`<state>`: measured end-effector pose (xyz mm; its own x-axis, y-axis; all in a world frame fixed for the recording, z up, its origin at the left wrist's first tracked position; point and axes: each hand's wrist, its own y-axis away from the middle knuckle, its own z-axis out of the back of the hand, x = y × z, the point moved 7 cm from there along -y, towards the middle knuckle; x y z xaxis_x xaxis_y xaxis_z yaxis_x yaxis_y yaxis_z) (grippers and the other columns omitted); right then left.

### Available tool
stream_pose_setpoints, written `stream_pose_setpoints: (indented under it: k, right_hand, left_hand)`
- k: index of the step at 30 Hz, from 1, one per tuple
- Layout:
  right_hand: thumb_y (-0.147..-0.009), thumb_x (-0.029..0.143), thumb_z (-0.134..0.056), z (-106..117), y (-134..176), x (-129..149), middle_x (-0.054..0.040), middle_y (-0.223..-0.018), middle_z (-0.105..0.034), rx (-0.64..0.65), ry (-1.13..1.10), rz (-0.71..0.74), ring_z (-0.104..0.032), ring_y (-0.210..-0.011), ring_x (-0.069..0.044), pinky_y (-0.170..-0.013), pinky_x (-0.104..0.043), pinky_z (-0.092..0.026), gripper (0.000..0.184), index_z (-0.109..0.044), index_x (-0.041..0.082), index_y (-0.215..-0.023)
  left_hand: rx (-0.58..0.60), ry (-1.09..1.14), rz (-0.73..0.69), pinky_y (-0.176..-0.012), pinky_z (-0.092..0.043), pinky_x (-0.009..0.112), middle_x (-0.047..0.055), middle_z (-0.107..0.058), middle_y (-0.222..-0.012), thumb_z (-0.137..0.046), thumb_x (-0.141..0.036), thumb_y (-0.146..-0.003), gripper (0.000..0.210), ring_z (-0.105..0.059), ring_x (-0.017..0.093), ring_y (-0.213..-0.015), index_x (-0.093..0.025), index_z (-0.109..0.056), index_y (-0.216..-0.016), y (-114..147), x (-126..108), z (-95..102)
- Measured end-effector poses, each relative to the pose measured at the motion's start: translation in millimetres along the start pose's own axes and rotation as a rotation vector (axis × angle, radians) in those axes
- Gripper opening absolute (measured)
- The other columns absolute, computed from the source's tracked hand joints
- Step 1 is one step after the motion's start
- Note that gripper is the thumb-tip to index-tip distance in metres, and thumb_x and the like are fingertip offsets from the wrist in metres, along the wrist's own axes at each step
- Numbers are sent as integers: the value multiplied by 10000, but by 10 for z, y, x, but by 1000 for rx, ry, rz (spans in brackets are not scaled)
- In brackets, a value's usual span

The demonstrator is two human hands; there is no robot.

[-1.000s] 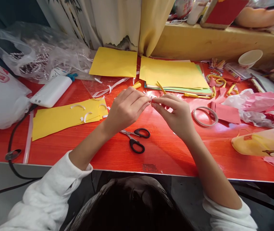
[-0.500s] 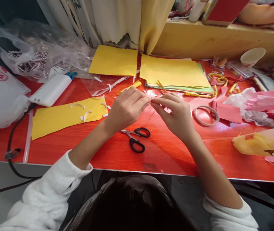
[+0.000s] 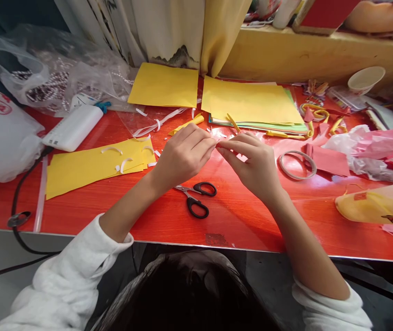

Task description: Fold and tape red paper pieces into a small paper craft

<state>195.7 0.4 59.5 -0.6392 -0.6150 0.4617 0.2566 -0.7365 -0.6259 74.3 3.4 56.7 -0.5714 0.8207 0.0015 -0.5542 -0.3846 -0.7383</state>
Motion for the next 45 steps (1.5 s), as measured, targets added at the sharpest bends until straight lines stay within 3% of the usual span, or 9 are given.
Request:
stream_pose_setpoints:
  k: [12, 20, 24, 33, 45]
  right_hand:
    - [-847, 180, -558, 34, -2, -29, -28, -783, -655, 9, -71, -51, -543, -710, -147, -666, -311, -455, 159, -707, 234, -866]
    - [-833, 182, -561, -24, 31, -126, -19, -744, -638, 1, -85, -164, -538, -665, -134, -610, -286, -433, 155, -710, 220, -845]
    - [-843, 183, -541, -15, 32, -161, -16, -732, -632, -14, -118, -211, -556, -673, -132, -607, -281, -430, 170, -709, 212, -848]
    - [-859, 215, -530, -17, 22, -177, -16, -781, -650, 15, -267, -232, -599, -757, -136, -664, -289, -452, 168, -692, 205, -905]
    - [-870, 206, -522, 28, -5, -62, -18, -775, -628, 38, -142, -116, -543, -713, -144, -637, -308, -440, 164, -682, 236, -894]
  left_hand:
    - [-24, 73, 57, -760, -495, 341, 40, -623, -873, -475, -209, -888, 129, -570, 158, -871, -174, -588, -940, -33, 40, 28]
    - [61, -93, -107, -796, -466, 402, 101, -633, -936, -411, -176, -905, 262, -593, 235, -965, -125, -565, -1111, 63, -68, -109]
    - [96, -109, -91, -803, -444, 406, 136, -632, -986, -393, -163, -911, 324, -584, 257, -1002, -87, -515, -1202, 99, -111, -189]
    - [-74, 16, 141, -791, -448, 350, 34, -630, -925, -453, -241, -905, 190, -562, 170, -901, -204, -602, -1016, 9, 40, 14]
    - [-95, -50, 72, -749, -461, 347, 18, -620, -890, -470, -250, -908, 147, -578, 164, -875, -206, -587, -986, 4, -7, 36]
